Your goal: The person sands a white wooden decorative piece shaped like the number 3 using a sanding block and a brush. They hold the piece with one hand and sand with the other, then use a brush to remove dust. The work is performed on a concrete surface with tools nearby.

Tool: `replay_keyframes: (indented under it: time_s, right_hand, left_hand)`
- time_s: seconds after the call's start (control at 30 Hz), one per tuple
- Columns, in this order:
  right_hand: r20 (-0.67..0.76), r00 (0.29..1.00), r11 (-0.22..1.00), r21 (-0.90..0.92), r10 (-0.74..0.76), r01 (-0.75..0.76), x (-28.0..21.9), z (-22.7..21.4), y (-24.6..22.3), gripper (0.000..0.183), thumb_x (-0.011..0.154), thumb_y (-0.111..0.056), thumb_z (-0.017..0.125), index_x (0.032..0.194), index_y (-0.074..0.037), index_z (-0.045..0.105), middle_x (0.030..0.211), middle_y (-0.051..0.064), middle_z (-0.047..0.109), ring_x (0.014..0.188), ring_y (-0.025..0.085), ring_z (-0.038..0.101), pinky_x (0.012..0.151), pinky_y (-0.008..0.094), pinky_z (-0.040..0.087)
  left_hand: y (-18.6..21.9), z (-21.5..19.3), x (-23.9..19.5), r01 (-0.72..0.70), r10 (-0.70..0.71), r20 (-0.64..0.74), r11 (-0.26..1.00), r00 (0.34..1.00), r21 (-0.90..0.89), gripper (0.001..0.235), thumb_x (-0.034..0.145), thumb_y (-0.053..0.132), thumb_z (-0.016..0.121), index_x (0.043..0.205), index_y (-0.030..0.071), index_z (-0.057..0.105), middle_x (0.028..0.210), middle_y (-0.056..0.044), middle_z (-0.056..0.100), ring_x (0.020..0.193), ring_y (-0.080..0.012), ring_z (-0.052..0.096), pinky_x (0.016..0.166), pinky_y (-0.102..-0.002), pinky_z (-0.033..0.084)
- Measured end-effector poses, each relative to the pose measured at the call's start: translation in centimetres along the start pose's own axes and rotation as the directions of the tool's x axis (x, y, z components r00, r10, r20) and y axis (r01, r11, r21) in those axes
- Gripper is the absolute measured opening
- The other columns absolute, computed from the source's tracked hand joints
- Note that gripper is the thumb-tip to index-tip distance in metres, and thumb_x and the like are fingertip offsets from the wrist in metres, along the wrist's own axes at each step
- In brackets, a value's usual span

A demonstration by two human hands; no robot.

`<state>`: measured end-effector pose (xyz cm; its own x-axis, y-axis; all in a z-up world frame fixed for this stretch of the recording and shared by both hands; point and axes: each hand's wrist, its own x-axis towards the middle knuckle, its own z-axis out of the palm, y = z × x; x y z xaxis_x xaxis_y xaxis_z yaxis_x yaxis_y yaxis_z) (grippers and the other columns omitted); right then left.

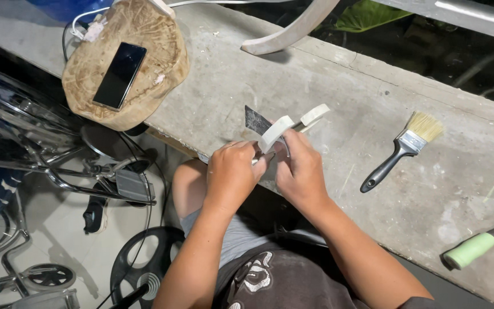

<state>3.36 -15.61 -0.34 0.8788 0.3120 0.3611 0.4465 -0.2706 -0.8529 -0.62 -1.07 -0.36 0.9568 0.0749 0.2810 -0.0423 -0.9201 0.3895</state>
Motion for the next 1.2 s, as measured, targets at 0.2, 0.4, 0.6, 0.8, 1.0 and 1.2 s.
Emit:
replay_keyframes:
  time_s: [0.2, 0.4, 0.6, 0.8, 1.0, 1.2]
  right_hand:
    - [0.015, 1.000, 0.999, 0.023, 0.024, -0.024, -1.7, -1.0, 1.2, 0.043, 0.094, 0.008, 0.058, 0.134, -0.006, 0.066, 0.105, 0.019, 0.071, 0.105, 0.040, 0.070, 0.094, 0.049, 0.053]
    - [0.018, 0.999, 0.999, 0.033, 0.027, -0.028, -1.4, -0.6, 0.5, 0.045, 0.094, 0.006, 0.059, 0.136, -0.008, 0.065, 0.107, 0.018, 0.071, 0.107, 0.038, 0.070, 0.094, 0.048, 0.053]
    - [-0.002, 1.000, 0.991, 0.133, 0.021, -0.020, -0.6, -0.5, -0.5, 0.051, 0.093, 0.014, 0.050, 0.139, -0.004, 0.063, 0.105, 0.025, 0.070, 0.100, 0.040, 0.070, 0.094, 0.053, 0.052]
    - [-0.006, 0.998, 0.994, 0.093, 0.059, -0.058, -2.3, -1.6, 0.0, 0.045, 0.093, 0.007, 0.057, 0.137, -0.003, 0.064, 0.111, 0.019, 0.073, 0.107, 0.033, 0.072, 0.095, 0.047, 0.053]
    - [-0.067, 0.998, 0.995, 0.099, -0.010, 0.017, -1.0, 0.2, 0.1, 0.044, 0.094, 0.008, 0.058, 0.138, -0.001, 0.062, 0.116, 0.023, 0.071, 0.112, 0.040, 0.069, 0.097, 0.051, 0.052]
    - [-0.067, 0.998, 0.996, 0.087, 0.011, -0.005, -2.6, -0.7, 0.3, 0.046, 0.094, 0.009, 0.056, 0.139, -0.002, 0.062, 0.112, 0.021, 0.072, 0.109, 0.037, 0.071, 0.096, 0.048, 0.053]
  left_hand:
    - [-0.2, -0.2, 0.3, 0.006, -0.006, -0.003, 0.999, 1.000, -0.048, 0.019, 0.078, 0.026, 0.077, 0.085, 0.008, 0.076, 0.074, -0.011, 0.073, 0.078, -0.0347, 0.073, 0.076, -0.044, 0.058]
    - [-0.4, 0.0, 0.0, 0.018, -0.018, 0.015, 0.999, 1.000, -0.045, 0.021, 0.079, 0.028, 0.078, 0.089, 0.010, 0.076, 0.075, -0.008, 0.073, 0.079, -0.0338, 0.073, 0.077, -0.044, 0.058]
    - [0.2, 0.4, -0.4, 0.036, -0.036, 0.011, 0.999, 0.999, 0.010, 0.023, 0.080, 0.028, 0.077, 0.094, 0.009, 0.077, 0.081, -0.009, 0.075, 0.083, -0.0329, 0.074, 0.077, -0.043, 0.059]
    - [-0.7, 0.8, -0.1, 0.073, -0.073, 0.048, 0.997, 0.996, -0.016, 0.025, 0.079, 0.034, 0.078, 0.091, 0.013, 0.077, 0.081, -0.008, 0.075, 0.083, -0.0334, 0.074, 0.078, -0.045, 0.059]
    - [-0.2, 0.3, 0.1, 0.061, -0.062, 0.036, 0.998, 0.997, 0.021, 0.027, 0.079, 0.034, 0.079, 0.095, 0.012, 0.078, 0.081, -0.007, 0.075, 0.082, -0.0326, 0.074, 0.076, -0.045, 0.060]
    - [-0.6, 0.7, 0.2, 0.077, -0.077, 0.050, 0.997, 0.996, 0.001, 0.022, 0.080, 0.031, 0.078, 0.091, 0.011, 0.078, 0.081, -0.009, 0.076, 0.083, -0.0354, 0.074, 0.078, -0.047, 0.060]
